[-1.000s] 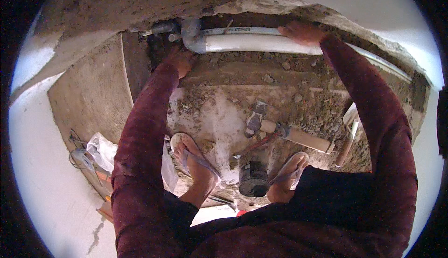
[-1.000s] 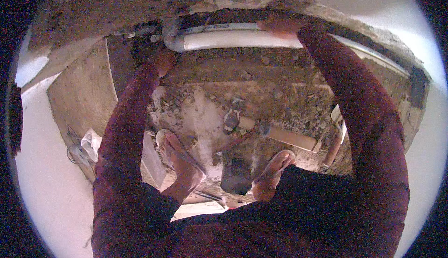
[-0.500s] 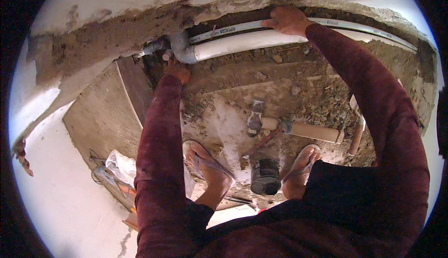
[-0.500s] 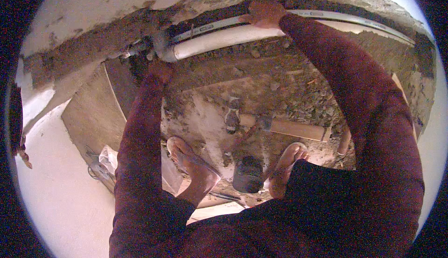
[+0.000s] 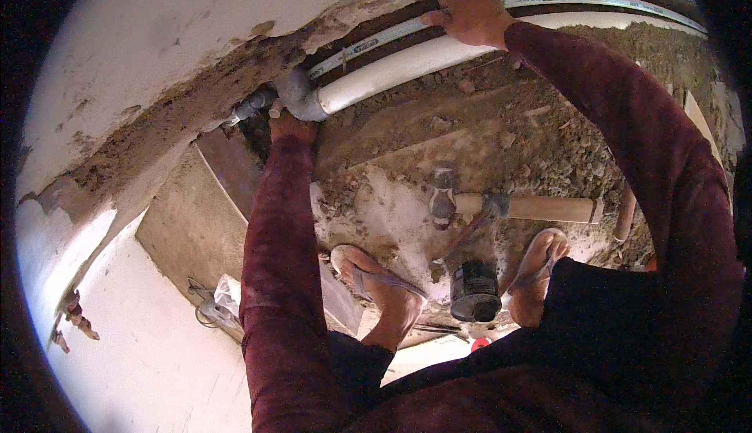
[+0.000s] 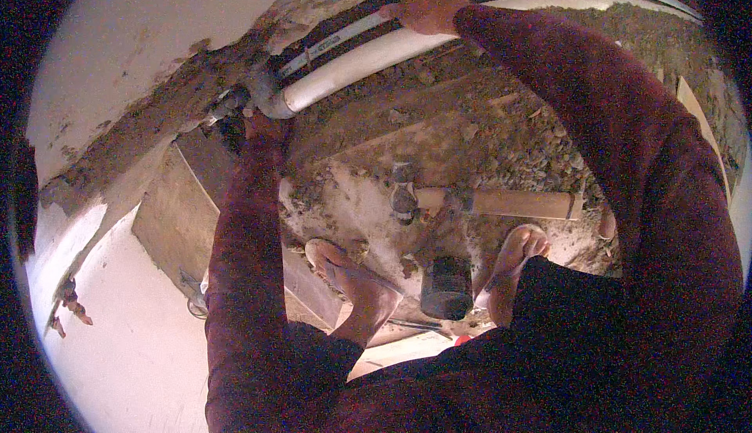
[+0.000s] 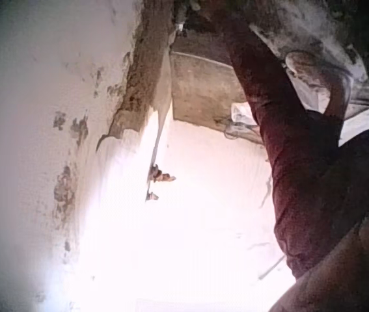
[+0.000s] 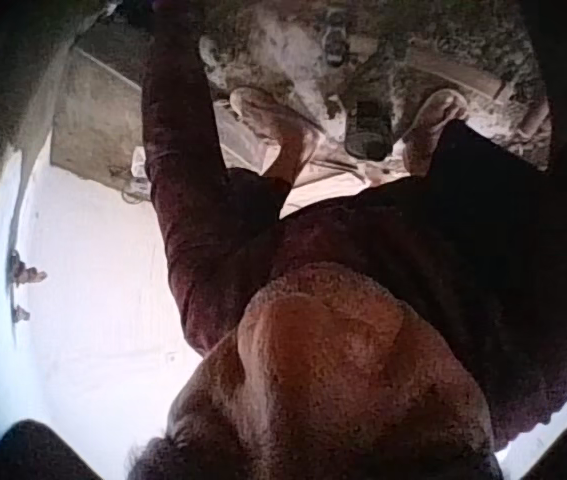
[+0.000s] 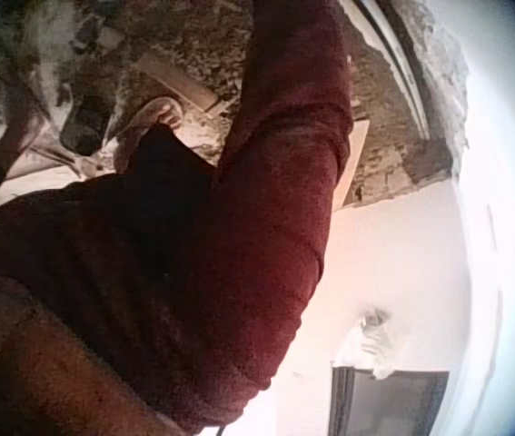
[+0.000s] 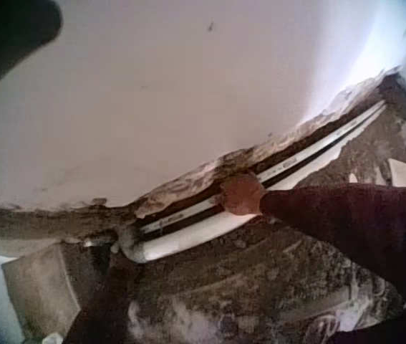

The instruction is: The person installs a white PVC pipe into a wall opening, using a hammer to tap it into place and adjusting the connection with both hands.

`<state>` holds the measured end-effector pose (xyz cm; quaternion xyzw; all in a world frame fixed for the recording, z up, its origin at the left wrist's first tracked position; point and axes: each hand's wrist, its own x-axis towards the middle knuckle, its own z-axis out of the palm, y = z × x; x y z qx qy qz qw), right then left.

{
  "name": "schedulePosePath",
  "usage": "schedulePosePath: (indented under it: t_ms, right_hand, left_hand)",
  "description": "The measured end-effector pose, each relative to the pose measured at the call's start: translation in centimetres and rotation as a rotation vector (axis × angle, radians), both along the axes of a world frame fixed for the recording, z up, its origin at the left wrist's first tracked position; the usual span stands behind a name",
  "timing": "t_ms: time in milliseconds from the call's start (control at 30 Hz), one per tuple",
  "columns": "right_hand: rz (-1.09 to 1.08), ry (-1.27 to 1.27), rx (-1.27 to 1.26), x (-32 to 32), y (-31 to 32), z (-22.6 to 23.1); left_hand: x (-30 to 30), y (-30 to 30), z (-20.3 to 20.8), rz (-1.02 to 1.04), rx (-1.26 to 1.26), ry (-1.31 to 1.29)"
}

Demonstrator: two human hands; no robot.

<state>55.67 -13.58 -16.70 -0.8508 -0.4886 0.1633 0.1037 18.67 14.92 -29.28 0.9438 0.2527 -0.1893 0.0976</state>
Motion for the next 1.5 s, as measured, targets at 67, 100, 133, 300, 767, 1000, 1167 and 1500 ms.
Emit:
schedulePosePath:
  t_ms: [67,100,133,300,767,1000,1167,1500]
  right_hand:
    - [0.002,0.04,-0.067,0.3,-0.4,0.9]
    - [0.004,0.06,-0.098,0.4,-0.5,1.3]
    - [0.002,0.053,-0.105,0.6,-0.4,1.3]
    - [-0.007,0.057,-0.056,0.7,-0.6,0.5]
    - [-0.059,0.008,-0.095,0.3,-1.0,1.6]
    - [-0.101,-0.113,0.019,-0.2,-1.8,-0.9]
    - [-0.063,0.144,-0.222,-0.1,-0.6,4.5]
    - [-0.094,0.049,-0.167,-0.4,-1.0,1.6]
  left_hand:
    - [1.6,-0.4,-0.1,0.031,-0.01,-0.026]
    - [1.5,-1.1,0.1,0.041,-0.023,-0.014]
    - [1.6,-1.2,0.6,0.04,-0.016,-0.006]
    - [1.7,-2.5,1.4,0.086,0.014,-0.014]
    - [2.1,-2.7,2.0,0.028,0.009,-0.042]
    - [4.3,-2.2,1.4,-0.015,0.009,-0.06]
    - [3.3,-1.8,1.9,-0.01,0.017,-0.068]
    - [2.6,-2.7,2.1,-0.041,0.011,-0.099]
